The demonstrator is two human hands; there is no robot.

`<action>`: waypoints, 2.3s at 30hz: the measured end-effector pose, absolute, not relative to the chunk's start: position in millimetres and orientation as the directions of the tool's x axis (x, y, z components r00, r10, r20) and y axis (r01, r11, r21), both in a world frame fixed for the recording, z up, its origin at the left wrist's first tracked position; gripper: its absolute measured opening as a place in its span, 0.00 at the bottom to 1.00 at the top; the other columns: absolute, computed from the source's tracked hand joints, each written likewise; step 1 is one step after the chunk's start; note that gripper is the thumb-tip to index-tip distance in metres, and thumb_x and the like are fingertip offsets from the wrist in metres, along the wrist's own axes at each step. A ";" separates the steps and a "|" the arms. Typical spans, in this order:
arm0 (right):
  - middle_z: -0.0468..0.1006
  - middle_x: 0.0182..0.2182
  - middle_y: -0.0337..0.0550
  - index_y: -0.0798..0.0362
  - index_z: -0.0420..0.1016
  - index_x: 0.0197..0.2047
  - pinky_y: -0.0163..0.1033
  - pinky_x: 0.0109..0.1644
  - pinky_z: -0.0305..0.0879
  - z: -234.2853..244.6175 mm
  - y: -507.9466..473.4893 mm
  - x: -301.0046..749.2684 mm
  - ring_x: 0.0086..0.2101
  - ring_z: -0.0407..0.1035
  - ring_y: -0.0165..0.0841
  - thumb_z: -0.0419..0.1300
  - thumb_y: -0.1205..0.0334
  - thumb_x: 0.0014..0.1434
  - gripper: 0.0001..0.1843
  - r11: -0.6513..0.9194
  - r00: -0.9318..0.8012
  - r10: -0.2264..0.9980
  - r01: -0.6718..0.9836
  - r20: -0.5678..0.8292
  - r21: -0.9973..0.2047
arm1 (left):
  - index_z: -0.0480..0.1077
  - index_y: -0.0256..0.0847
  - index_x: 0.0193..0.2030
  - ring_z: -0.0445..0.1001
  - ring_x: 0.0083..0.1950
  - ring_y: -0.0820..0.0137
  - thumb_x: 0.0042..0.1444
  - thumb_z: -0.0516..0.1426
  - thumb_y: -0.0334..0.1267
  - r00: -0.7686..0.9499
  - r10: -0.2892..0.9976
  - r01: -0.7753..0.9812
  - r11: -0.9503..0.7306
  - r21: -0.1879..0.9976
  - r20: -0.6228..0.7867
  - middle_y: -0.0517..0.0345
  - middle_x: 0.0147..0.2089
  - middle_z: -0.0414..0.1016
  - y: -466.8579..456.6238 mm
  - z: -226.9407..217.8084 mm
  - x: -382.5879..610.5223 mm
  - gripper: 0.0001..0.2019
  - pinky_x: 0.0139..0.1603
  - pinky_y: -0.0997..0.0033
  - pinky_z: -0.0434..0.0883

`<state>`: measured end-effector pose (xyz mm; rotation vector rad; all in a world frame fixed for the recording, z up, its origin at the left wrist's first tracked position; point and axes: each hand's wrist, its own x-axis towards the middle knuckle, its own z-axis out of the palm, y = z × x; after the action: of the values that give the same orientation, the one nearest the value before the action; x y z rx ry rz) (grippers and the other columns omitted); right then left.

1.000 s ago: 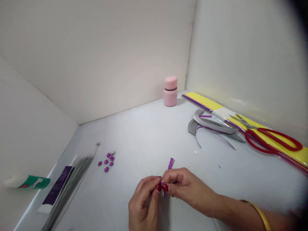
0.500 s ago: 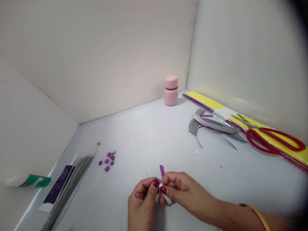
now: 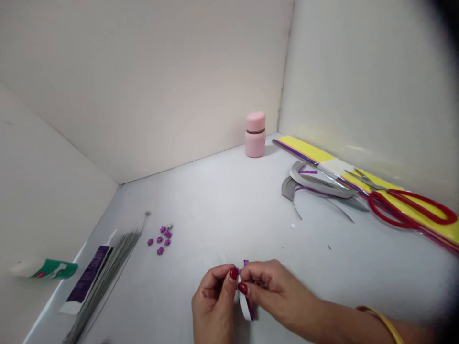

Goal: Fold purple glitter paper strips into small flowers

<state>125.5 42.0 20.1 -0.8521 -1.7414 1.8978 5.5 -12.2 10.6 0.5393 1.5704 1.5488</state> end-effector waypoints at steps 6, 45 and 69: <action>0.70 0.19 0.38 0.57 0.67 0.27 0.33 0.30 0.59 20.8 40.3 124.4 0.23 0.64 0.28 0.55 0.53 0.58 0.16 -0.288 -0.725 0.666 -0.032 -0.176 -0.957 | 0.75 0.40 0.28 0.74 0.31 0.67 0.47 0.62 0.41 -0.522 0.853 0.013 0.014 1.000 -0.005 0.57 0.28 0.76 -15.2 6.9 4.0 0.07 0.33 0.71 0.71; 0.72 0.18 0.38 0.57 0.66 0.26 0.29 0.23 0.49 28.6 53.6 128.0 0.19 0.60 0.24 0.60 0.44 0.49 0.22 -0.488 -0.724 0.621 -0.055 -0.302 -0.871 | 0.75 0.36 0.29 0.71 0.22 0.70 0.50 0.60 0.41 -0.068 0.970 -0.349 0.197 0.916 -0.234 0.58 0.18 0.73 -2.3 23.5 -7.1 0.09 0.30 0.71 0.65; 0.73 0.17 0.35 0.57 0.67 0.27 0.28 0.21 0.51 35.6 52.6 102.2 0.17 0.64 0.22 0.61 0.54 0.49 0.13 -0.375 -0.570 0.767 -0.022 -0.297 -0.927 | 0.76 0.37 0.27 0.75 0.31 0.66 0.41 0.65 0.46 -0.459 0.886 -0.079 0.032 0.996 -0.064 0.54 0.26 0.78 6.4 13.1 -22.7 0.13 0.34 0.70 0.70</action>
<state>102.2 52.6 35.6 -1.0230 -1.3248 1.9899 -22.7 6.4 13.1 0.8535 1.5182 1.5432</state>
